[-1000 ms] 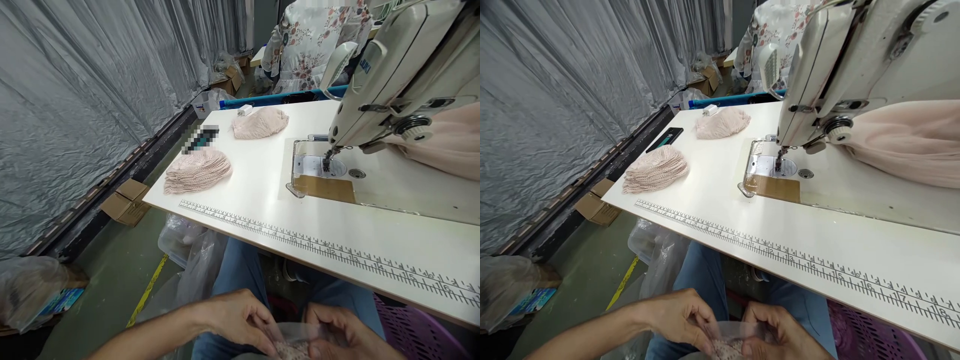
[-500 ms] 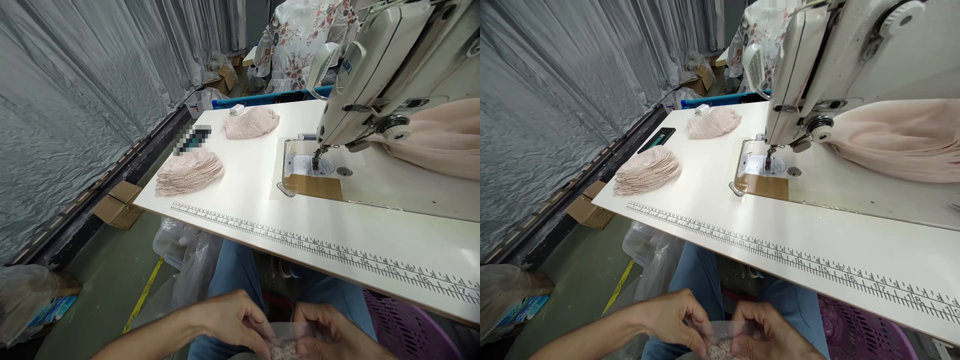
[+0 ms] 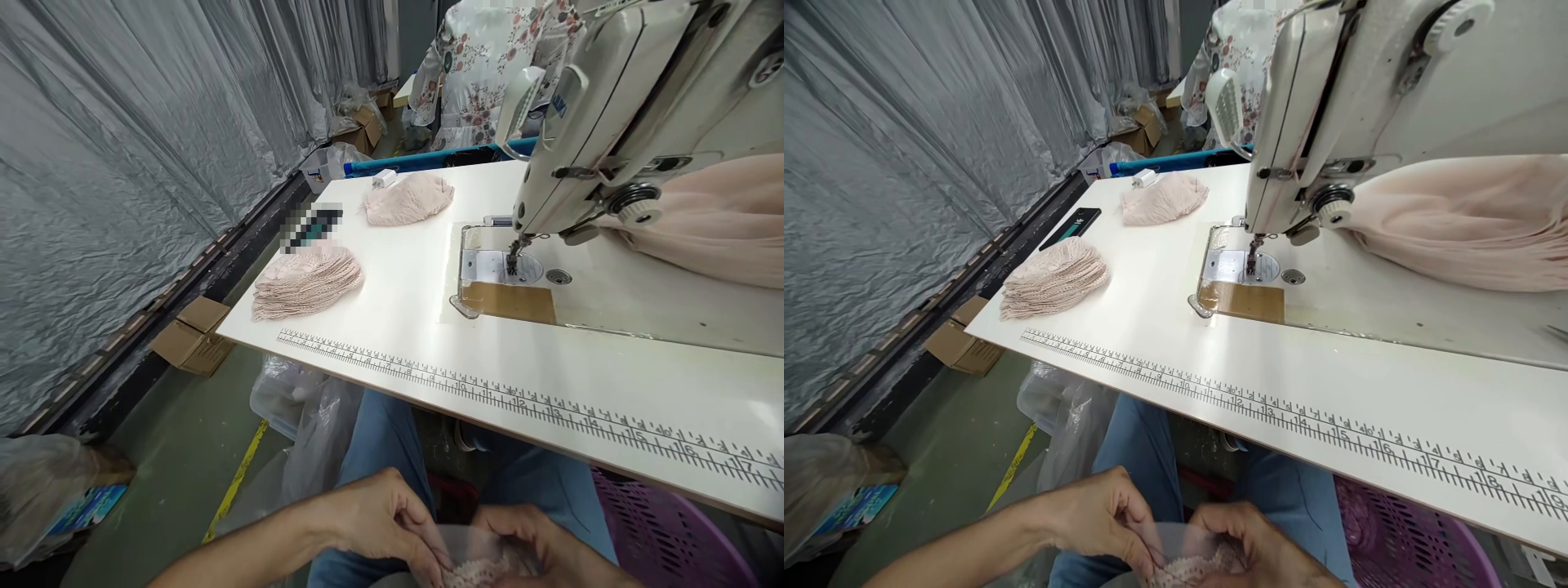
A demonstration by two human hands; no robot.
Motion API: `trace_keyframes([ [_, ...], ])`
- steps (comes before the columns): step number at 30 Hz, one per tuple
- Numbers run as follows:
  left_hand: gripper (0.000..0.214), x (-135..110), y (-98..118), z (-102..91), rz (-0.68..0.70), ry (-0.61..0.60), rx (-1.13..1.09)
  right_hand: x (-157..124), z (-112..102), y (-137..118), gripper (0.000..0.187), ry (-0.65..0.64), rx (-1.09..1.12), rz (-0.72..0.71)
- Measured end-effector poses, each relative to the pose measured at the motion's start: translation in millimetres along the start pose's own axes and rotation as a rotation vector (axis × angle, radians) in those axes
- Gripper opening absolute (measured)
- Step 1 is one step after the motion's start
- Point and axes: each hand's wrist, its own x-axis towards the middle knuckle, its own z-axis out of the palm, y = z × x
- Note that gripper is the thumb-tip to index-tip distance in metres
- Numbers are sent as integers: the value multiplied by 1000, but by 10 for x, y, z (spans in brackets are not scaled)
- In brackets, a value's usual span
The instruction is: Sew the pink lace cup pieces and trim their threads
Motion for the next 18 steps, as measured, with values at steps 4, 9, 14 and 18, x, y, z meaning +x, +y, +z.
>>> trace_keyframes([
  [4, 66, -12, -5, -8, 10, 10, 15, 50, 27, 38, 49, 0, -10, -50],
  [9, 69, -33, 5, -26, 13, -1, 34, 47, 36, -18, 43, 10, -20, -70],
  [14, 63, -71, 78, -4, 35, -31, 101, 15, 43, -6, 43, -5, -11, -76],
  [18, 63, -48, 128, 62, 9, -16, 131, 18, 52, 38, 46, 18, 23, -65],
])
